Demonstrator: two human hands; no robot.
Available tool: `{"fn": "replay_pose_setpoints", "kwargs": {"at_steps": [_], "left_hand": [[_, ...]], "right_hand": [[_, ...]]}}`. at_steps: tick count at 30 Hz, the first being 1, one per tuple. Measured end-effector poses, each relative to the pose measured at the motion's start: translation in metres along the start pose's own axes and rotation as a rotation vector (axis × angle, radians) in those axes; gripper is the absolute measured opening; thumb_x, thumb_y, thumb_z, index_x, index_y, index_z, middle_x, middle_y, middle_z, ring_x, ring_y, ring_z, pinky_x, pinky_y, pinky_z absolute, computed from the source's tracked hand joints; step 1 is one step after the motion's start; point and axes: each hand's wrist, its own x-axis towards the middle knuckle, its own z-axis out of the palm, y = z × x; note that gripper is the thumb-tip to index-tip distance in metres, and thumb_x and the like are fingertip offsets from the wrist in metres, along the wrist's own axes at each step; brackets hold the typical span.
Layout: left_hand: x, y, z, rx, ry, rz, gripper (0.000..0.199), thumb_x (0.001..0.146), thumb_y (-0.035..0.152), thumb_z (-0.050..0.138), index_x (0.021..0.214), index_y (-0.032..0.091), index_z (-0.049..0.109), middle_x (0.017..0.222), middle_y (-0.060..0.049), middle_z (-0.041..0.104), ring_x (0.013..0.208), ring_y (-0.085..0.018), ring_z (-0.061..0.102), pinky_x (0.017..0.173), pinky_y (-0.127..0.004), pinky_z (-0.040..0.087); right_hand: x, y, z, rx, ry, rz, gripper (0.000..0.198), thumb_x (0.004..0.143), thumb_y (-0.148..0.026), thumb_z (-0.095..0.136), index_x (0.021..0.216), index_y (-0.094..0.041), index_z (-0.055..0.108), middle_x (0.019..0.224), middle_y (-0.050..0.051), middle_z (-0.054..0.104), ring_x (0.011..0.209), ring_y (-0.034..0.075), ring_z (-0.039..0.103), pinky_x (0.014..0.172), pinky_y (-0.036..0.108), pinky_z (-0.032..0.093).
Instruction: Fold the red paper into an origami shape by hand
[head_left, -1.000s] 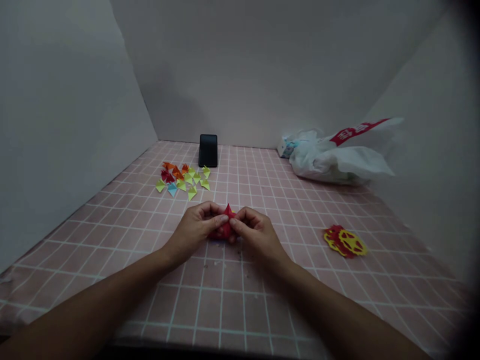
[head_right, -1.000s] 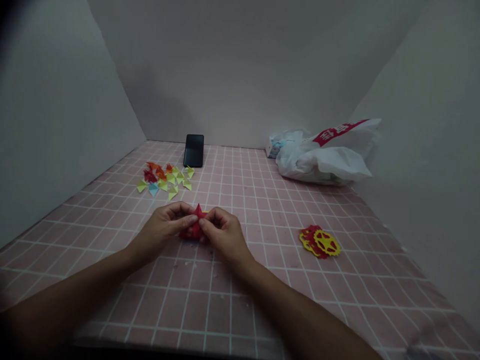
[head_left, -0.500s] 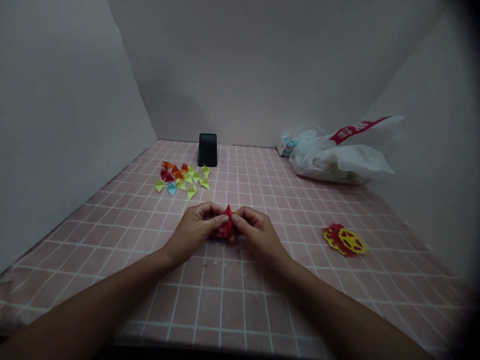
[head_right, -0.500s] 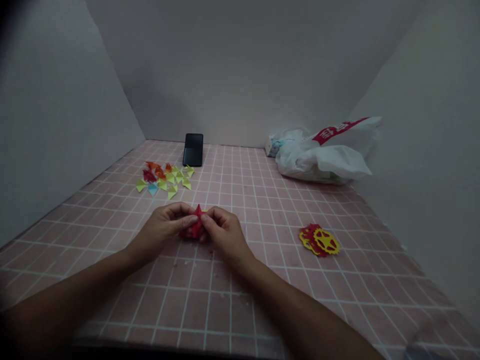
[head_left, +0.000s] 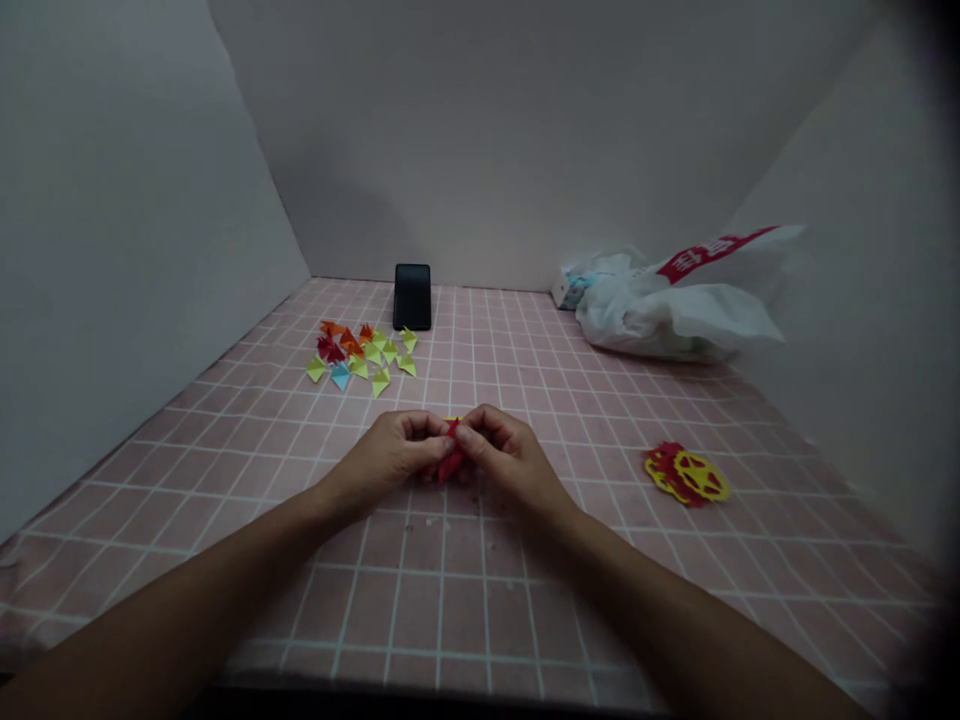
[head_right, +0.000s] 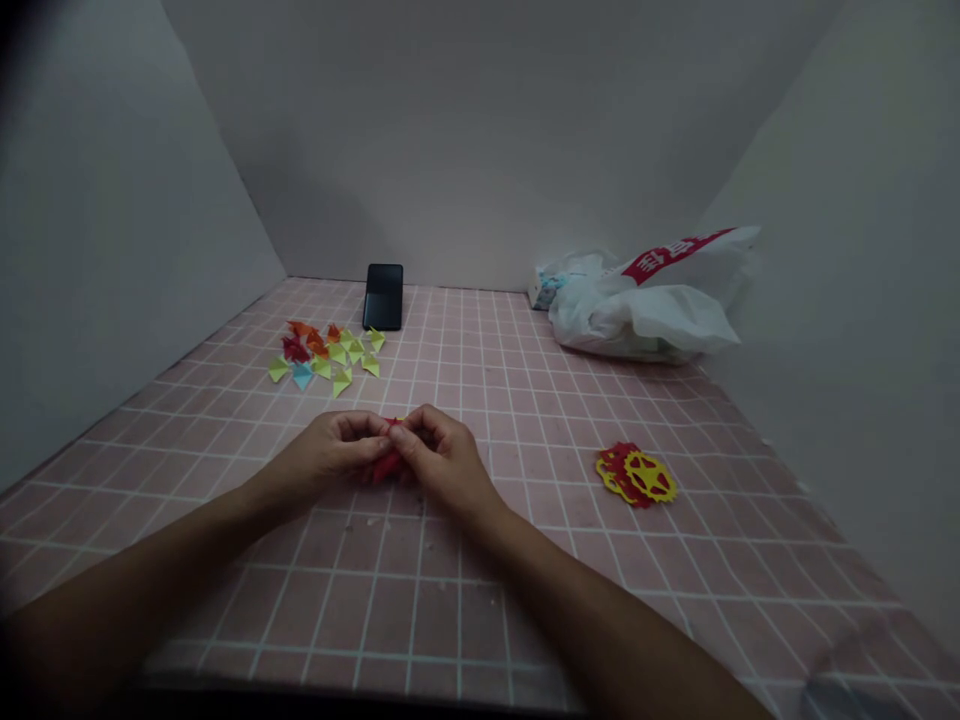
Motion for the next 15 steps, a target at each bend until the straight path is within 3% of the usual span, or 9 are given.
{"fn": "replay_pose_setpoints", "kwargs": {"at_steps": [6, 15], "left_hand": [[-0.002, 0.004, 0.004, 0.071, -0.021, -0.083, 0.017, 0.069, 0.03, 0.072, 0.069, 0.017, 0.062, 0.06, 0.003, 0.058, 0.052, -0.009, 0.047, 0.052, -0.022, 0.032], [-0.002, 0.008, 0.005, 0.083, -0.056, -0.039, 0.02, 0.07, 0.033, 0.071, 0.065, 0.017, 0.06, 0.06, 0.002, 0.056, 0.055, -0.01, 0.045, 0.054, -0.023, 0.032]], "right_hand": [[0.001, -0.005, -0.004, -0.146, -0.022, -0.045, 0.03, 0.082, -0.041, 0.069, 0.066, -0.02, 0.055, 0.065, -0.001, 0.057, 0.06, 0.012, 0.05, 0.055, 0.025, 0.039], [0.003, -0.005, -0.005, -0.033, -0.033, 0.007, 0.036, 0.086, -0.048, 0.062, 0.066, -0.02, 0.054, 0.059, -0.004, 0.052, 0.052, 0.01, 0.045, 0.051, 0.024, 0.036]]}}
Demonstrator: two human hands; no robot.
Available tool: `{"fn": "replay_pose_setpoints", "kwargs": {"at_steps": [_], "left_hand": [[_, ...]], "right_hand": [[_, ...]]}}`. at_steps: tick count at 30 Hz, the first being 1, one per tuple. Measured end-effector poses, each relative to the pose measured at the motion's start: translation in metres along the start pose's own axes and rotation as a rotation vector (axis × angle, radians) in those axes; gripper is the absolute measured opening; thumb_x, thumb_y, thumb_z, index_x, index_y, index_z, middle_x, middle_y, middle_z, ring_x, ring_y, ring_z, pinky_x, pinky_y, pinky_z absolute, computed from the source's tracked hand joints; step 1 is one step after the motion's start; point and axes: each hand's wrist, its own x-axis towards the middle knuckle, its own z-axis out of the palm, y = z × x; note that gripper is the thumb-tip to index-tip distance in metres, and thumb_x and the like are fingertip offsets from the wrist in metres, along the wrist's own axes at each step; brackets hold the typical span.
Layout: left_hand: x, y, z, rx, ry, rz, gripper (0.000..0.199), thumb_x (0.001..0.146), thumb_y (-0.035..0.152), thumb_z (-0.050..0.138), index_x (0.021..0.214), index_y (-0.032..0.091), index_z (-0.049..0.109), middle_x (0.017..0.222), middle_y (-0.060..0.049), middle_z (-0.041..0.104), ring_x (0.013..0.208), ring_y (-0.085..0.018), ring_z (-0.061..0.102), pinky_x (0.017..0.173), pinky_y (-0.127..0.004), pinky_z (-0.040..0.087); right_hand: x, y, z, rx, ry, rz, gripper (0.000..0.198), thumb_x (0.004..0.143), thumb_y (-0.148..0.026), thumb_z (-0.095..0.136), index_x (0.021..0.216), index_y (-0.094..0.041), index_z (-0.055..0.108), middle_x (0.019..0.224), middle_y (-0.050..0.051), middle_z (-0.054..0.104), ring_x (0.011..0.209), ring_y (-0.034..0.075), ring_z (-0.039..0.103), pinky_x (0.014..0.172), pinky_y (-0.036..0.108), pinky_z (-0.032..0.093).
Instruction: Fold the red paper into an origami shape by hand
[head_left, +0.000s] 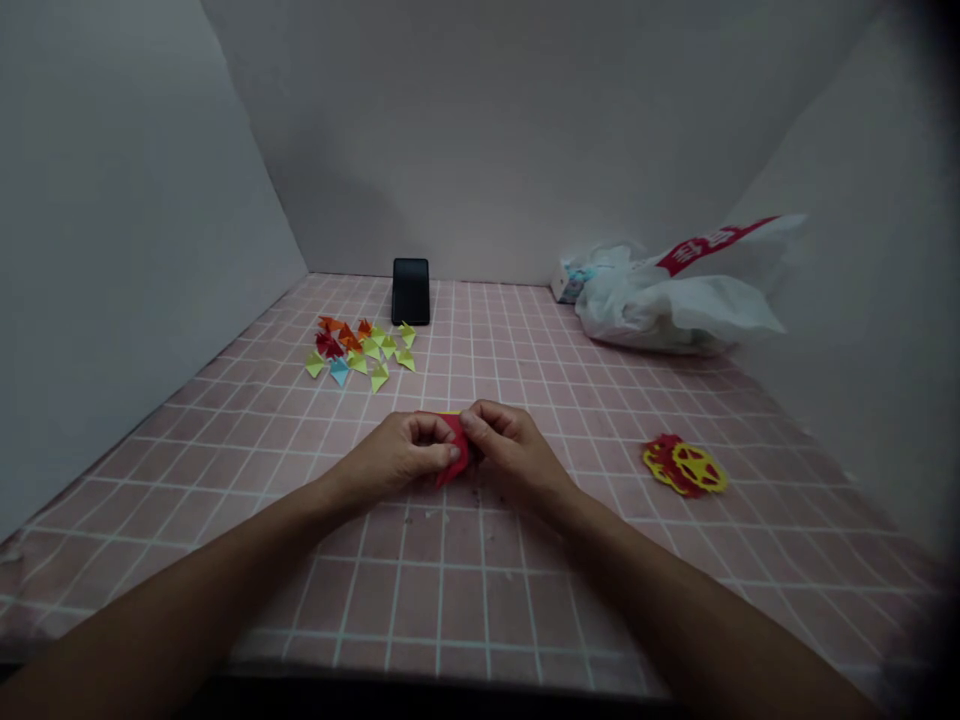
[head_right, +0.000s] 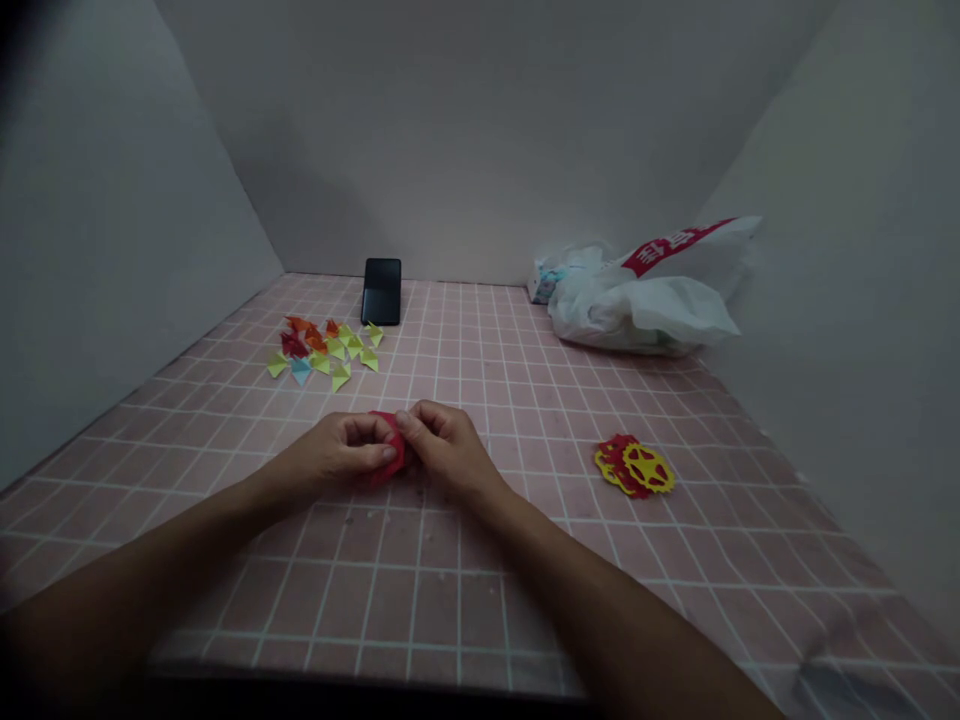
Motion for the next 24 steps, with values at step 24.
{"fn": "replay_pose_setpoints", "kwargs": {"at_steps": [24], "left_hand": [[0.002, -0.0042, -0.0061, 0.035, 0.091, 0.119, 0.024, 0.082, 0.039, 0.067, 0.074, 0.017, 0.061, 0.059, 0.004, 0.057, 0.052, -0.01, 0.05, 0.054, -0.022, 0.038]], "right_hand": [[-0.0023, 0.0013, 0.0026, 0.212, 0.158, 0.036, 0.028, 0.082, -0.042, 0.073, 0.071, -0.019, 0.063, 0.059, -0.002, 0.062, 0.052, 0.012, 0.056, 0.054, 0.026, 0.046]]}}
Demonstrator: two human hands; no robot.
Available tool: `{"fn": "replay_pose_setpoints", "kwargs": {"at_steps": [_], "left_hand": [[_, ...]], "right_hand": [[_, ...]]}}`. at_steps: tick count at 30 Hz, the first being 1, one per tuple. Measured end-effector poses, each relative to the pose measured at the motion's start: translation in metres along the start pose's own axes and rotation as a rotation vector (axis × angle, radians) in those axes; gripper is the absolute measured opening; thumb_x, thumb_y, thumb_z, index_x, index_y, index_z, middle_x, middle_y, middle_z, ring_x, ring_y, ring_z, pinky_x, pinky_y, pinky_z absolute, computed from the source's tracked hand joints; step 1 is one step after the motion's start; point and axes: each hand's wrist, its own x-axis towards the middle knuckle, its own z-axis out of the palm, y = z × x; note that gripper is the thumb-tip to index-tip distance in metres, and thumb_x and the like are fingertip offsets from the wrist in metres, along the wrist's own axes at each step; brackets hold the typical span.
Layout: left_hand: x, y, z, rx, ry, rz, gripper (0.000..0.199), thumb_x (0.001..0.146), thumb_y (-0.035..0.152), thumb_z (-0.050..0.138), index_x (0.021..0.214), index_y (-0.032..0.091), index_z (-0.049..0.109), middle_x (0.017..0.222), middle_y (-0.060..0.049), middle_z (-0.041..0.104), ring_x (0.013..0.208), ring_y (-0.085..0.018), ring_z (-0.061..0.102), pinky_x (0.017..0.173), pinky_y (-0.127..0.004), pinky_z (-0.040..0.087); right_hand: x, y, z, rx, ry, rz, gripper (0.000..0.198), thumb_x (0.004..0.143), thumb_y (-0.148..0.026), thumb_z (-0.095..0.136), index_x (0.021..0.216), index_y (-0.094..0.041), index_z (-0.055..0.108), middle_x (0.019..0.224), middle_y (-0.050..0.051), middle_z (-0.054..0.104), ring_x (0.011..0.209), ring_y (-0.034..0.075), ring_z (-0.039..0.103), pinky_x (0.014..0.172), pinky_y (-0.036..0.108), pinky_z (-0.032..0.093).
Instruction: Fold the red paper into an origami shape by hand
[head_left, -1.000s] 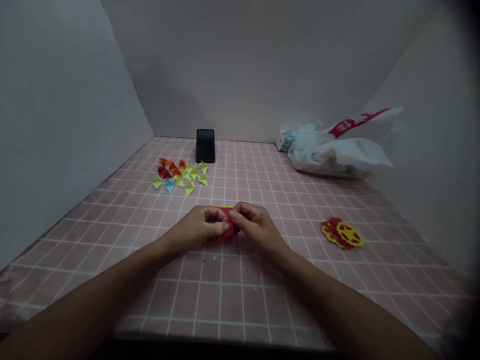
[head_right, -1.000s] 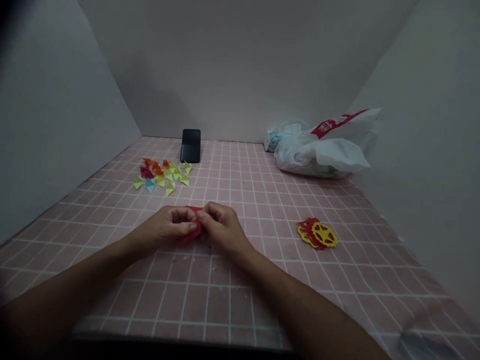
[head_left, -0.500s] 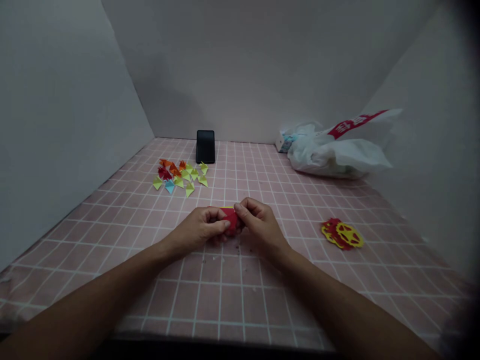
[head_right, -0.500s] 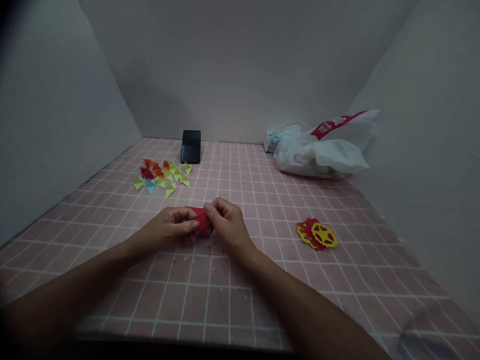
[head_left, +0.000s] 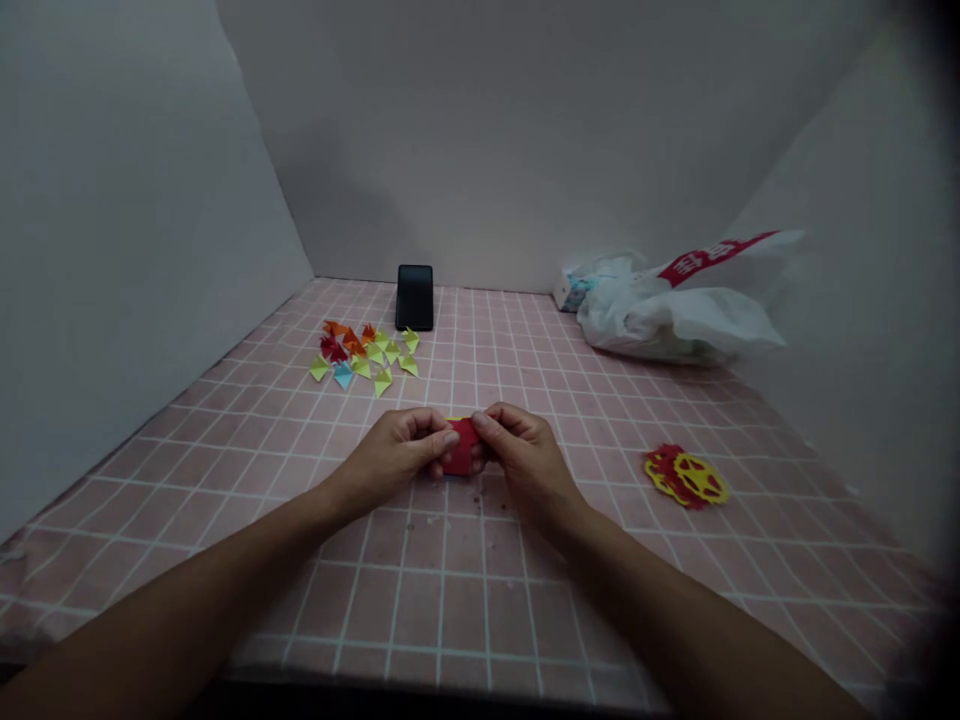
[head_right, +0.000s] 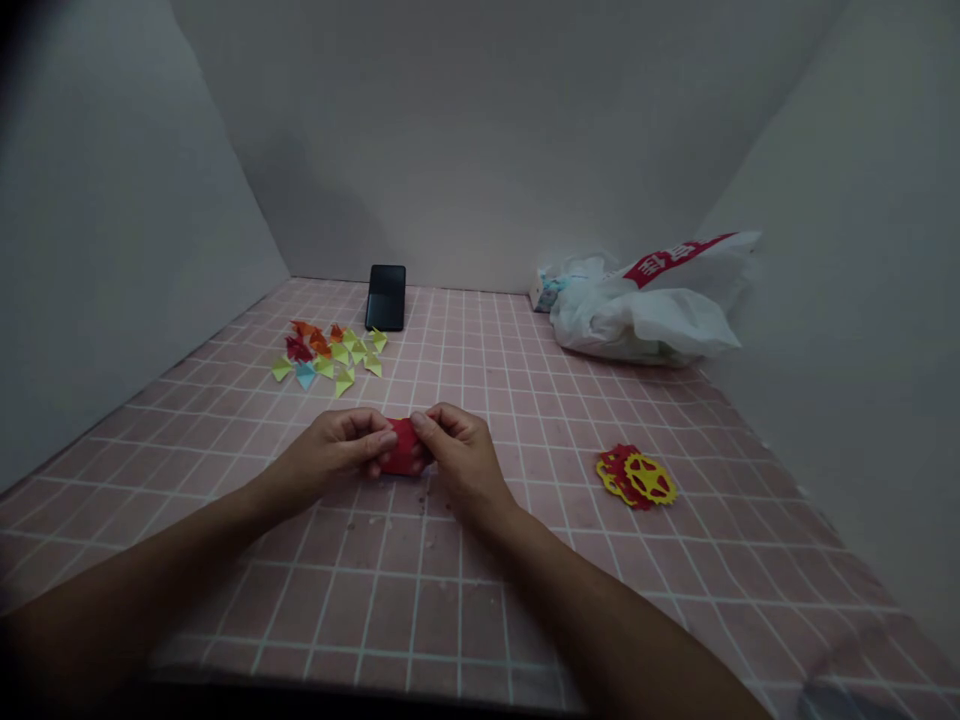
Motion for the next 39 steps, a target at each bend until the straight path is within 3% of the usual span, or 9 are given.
{"fn": "replay_pose_setpoints", "kwargs": {"at_steps": [5, 9, 13, 16, 20, 25, 30, 39], "left_hand": [[0.001, 0.002, 0.0, -0.022, 0.019, 0.003, 0.026, 0.082, 0.04, 0.068, 0.073, 0.017, 0.06, 0.062, 0.003, 0.057, 0.053, -0.009, 0.05, 0.054, -0.022, 0.038], [0.001, 0.002, 0.002, -0.075, 0.01, -0.006, 0.027, 0.08, 0.042, 0.069, 0.075, 0.016, 0.061, 0.064, 0.003, 0.058, 0.054, -0.009, 0.051, 0.054, -0.022, 0.039], [0.002, 0.0, 0.004, -0.114, -0.029, -0.022, 0.029, 0.077, 0.043, 0.073, 0.079, 0.015, 0.064, 0.066, 0.002, 0.062, 0.052, -0.009, 0.052, 0.054, -0.022, 0.04], [0.001, 0.0, 0.005, -0.117, -0.003, 0.001, 0.031, 0.077, 0.043, 0.073, 0.072, 0.015, 0.06, 0.063, 0.001, 0.061, 0.051, -0.009, 0.051, 0.053, -0.022, 0.04], [-0.001, 0.005, 0.002, -0.068, 0.06, 0.043, 0.031, 0.079, 0.042, 0.07, 0.069, 0.016, 0.057, 0.06, 0.004, 0.055, 0.05, -0.008, 0.047, 0.052, -0.022, 0.038], [-0.001, 0.007, -0.004, 0.088, 0.028, 0.067, 0.025, 0.081, 0.038, 0.068, 0.071, 0.016, 0.061, 0.057, 0.004, 0.055, 0.052, -0.01, 0.049, 0.053, -0.022, 0.037], [0.002, 0.001, -0.003, -0.13, 0.054, 0.015, 0.028, 0.079, 0.041, 0.071, 0.072, 0.017, 0.058, 0.061, 0.004, 0.057, 0.051, -0.008, 0.05, 0.052, -0.021, 0.038], [0.005, -0.005, 0.0, -0.274, 0.17, 0.004, 0.038, 0.076, 0.049, 0.076, 0.07, 0.015, 0.059, 0.063, 0.002, 0.062, 0.05, -0.008, 0.052, 0.051, -0.021, 0.042]], "right_hand": [[-0.001, 0.003, 0.003, 0.047, 0.041, -0.022, 0.026, 0.081, -0.042, 0.075, 0.071, -0.02, 0.065, 0.058, -0.002, 0.063, 0.052, 0.013, 0.057, 0.054, 0.027, 0.049], [-0.001, 0.003, 0.003, -0.036, 0.07, -0.076, 0.027, 0.081, -0.043, 0.074, 0.07, -0.02, 0.065, 0.059, -0.001, 0.064, 0.053, 0.014, 0.058, 0.054, 0.027, 0.049], [-0.004, 0.003, 0.004, -0.156, 0.027, -0.134, 0.028, 0.085, -0.043, 0.07, 0.069, -0.02, 0.065, 0.061, 0.0, 0.065, 0.056, 0.014, 0.059, 0.056, 0.027, 0.048], [-0.006, 0.004, 0.005, -0.094, -0.002, -0.115, 0.027, 0.087, -0.041, 0.068, 0.071, -0.02, 0.065, 0.062, 0.0, 0.066, 0.055, 0.013, 0.058, 0.056, 0.027, 0.047], [-0.003, 0.006, 0.002, -0.04, -0.036, -0.074, 0.027, 0.088, -0.041, 0.069, 0.072, -0.019, 0.064, 0.063, -0.001, 0.064, 0.054, 0.012, 0.058, 0.056, 0.026, 0.046], [0.0, 0.005, -0.001, -0.086, -0.068, -0.075, 0.025, 0.084, -0.04, 0.074, 0.074, -0.02, 0.065, 0.064, -0.003, 0.061, 0.054, 0.011, 0.054, 0.053, 0.025, 0.043], [-0.001, 0.005, 0.002, -0.03, -0.041, -0.038, 0.023, 0.082, -0.037, 0.073, 0.071, -0.019, 0.063, 0.062, -0.002, 0.063, 0.053, 0.011, 0.056, 0.054, 0.025, 0.045], [0.0, 0.005, 0.003, 0.001, -0.023, -0.014, 0.026, 0.075, -0.037, 0.077, 0.067, -0.019, 0.06, 0.059, -0.003, 0.064, 0.046, 0.01, 0.058, 0.05, 0.023, 0.046]]}}
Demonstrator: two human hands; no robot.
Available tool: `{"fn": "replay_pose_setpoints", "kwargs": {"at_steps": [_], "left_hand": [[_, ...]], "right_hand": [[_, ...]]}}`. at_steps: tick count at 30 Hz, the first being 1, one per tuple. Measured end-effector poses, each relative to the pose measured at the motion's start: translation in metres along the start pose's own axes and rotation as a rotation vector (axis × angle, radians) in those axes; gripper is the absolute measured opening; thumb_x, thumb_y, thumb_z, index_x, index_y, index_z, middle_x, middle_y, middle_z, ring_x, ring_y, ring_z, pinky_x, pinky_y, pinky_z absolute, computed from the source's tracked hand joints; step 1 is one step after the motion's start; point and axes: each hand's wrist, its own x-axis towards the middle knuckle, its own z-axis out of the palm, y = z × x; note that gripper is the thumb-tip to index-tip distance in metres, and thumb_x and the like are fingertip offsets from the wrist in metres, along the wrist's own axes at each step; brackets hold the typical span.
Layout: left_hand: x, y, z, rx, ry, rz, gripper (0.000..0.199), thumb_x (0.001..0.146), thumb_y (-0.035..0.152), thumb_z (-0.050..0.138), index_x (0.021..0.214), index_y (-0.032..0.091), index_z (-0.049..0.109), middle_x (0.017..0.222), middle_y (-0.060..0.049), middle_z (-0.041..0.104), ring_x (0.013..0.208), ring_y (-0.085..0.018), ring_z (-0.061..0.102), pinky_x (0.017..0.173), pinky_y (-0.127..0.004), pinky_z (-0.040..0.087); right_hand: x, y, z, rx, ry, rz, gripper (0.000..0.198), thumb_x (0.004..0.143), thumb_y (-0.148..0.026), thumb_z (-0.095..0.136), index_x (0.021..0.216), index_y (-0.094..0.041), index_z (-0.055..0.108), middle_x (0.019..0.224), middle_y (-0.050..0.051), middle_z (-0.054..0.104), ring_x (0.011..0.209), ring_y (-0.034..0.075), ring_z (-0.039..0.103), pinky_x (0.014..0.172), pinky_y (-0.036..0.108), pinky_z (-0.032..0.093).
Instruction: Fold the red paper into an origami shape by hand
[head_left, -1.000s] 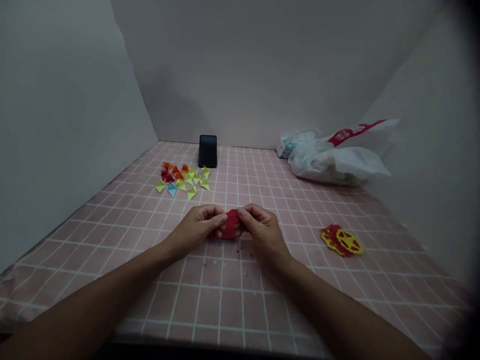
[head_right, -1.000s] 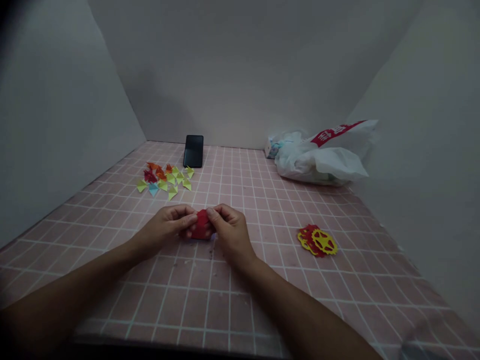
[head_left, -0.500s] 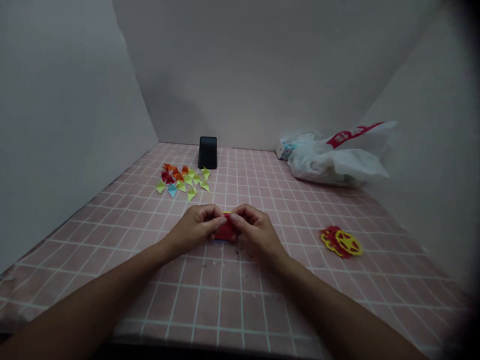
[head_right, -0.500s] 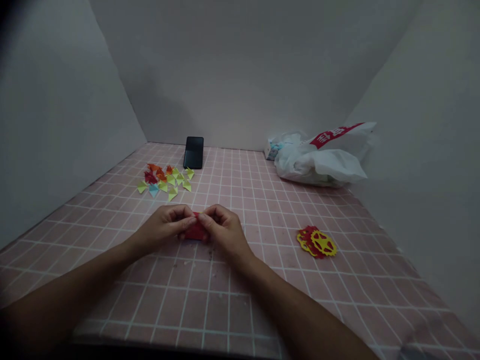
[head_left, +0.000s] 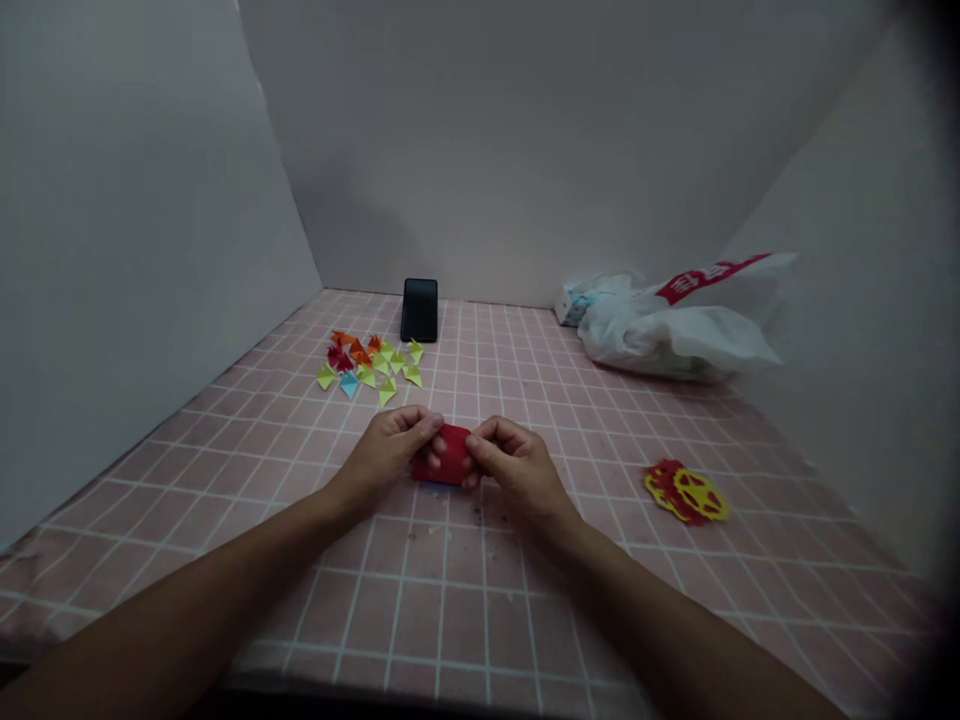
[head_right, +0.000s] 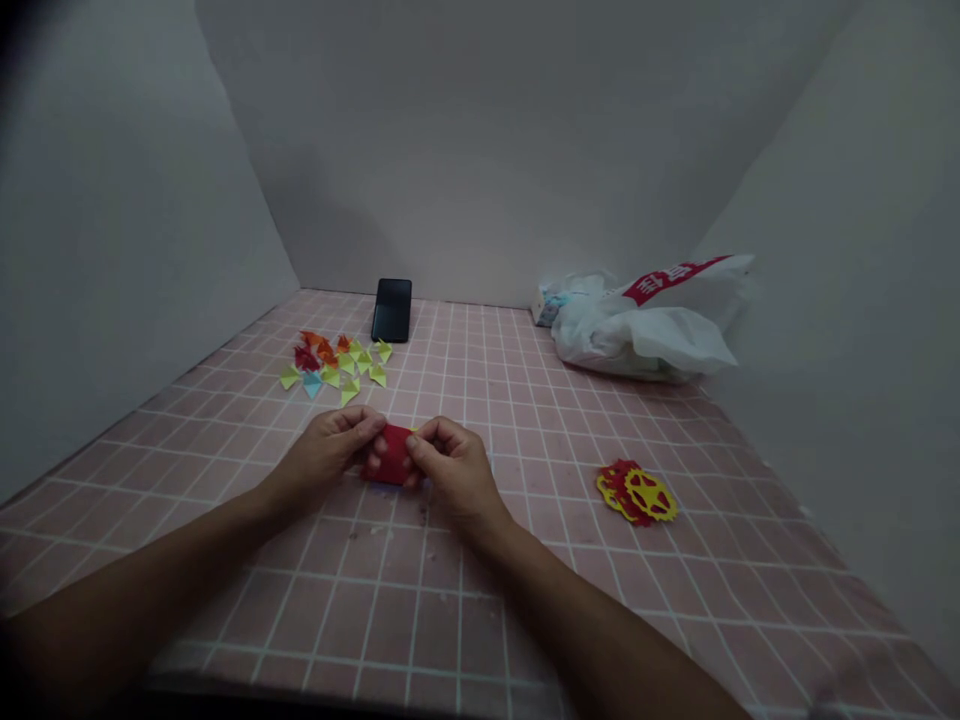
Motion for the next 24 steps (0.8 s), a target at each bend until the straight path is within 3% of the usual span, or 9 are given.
{"fn": "replay_pose_setpoints", "kwargs": {"at_steps": [4, 9, 16, 20, 24], "left_hand": [[0.0001, -0.0035, 0.0018, -0.028, -0.036, 0.004, 0.044, 0.08, 0.057, 0.071, 0.072, 0.014, 0.062, 0.067, -0.001, 0.065, 0.054, -0.009, 0.056, 0.054, -0.022, 0.044], [-0.0031, -0.0036, 0.0036, 0.001, -0.06, 0.004, 0.036, 0.074, 0.045, 0.08, 0.076, 0.014, 0.061, 0.062, 0.003, 0.062, 0.053, -0.008, 0.052, 0.053, -0.02, 0.04], [-0.0048, 0.0011, 0.0011, 0.136, -0.015, 0.115, 0.04, 0.085, 0.049, 0.067, 0.065, 0.015, 0.058, 0.055, 0.003, 0.055, 0.049, -0.009, 0.048, 0.05, -0.022, 0.037], [0.0012, -0.0024, -0.0033, 0.087, 0.048, 0.146, 0.04, 0.088, 0.052, 0.062, 0.078, 0.014, 0.064, 0.066, 0.0, 0.062, 0.054, -0.01, 0.053, 0.054, -0.023, 0.041], [0.0021, -0.0045, -0.0038, 0.099, -0.02, 0.102, 0.031, 0.081, 0.044, 0.072, 0.082, 0.014, 0.066, 0.068, 0.001, 0.062, 0.057, -0.01, 0.053, 0.058, -0.023, 0.042]], "right_hand": [[-0.0004, 0.0007, 0.0009, 0.011, 0.028, 0.005, 0.026, 0.076, -0.038, 0.076, 0.069, -0.019, 0.061, 0.06, -0.002, 0.065, 0.049, 0.01, 0.058, 0.051, 0.024, 0.047], [-0.0002, 0.0026, 0.003, 0.016, -0.024, 0.026, 0.028, 0.074, -0.039, 0.077, 0.067, -0.019, 0.059, 0.059, -0.002, 0.065, 0.048, 0.01, 0.058, 0.051, 0.024, 0.046], [-0.004, 0.0011, 0.0059, 0.059, -0.054, 0.095, 0.03, 0.072, -0.038, 0.079, 0.067, -0.019, 0.057, 0.059, -0.003, 0.065, 0.046, 0.01, 0.058, 0.048, 0.023, 0.046], [-0.0043, 0.005, 0.0049, 0.109, -0.012, 0.097, 0.027, 0.073, -0.036, 0.08, 0.069, -0.019, 0.059, 0.06, -0.003, 0.066, 0.046, 0.01, 0.058, 0.051, 0.023, 0.047], [-0.0031, 0.0094, 0.0035, 0.147, 0.012, 0.089, 0.028, 0.074, -0.037, 0.08, 0.07, -0.019, 0.059, 0.062, -0.002, 0.067, 0.048, 0.01, 0.059, 0.052, 0.024, 0.046]]}}
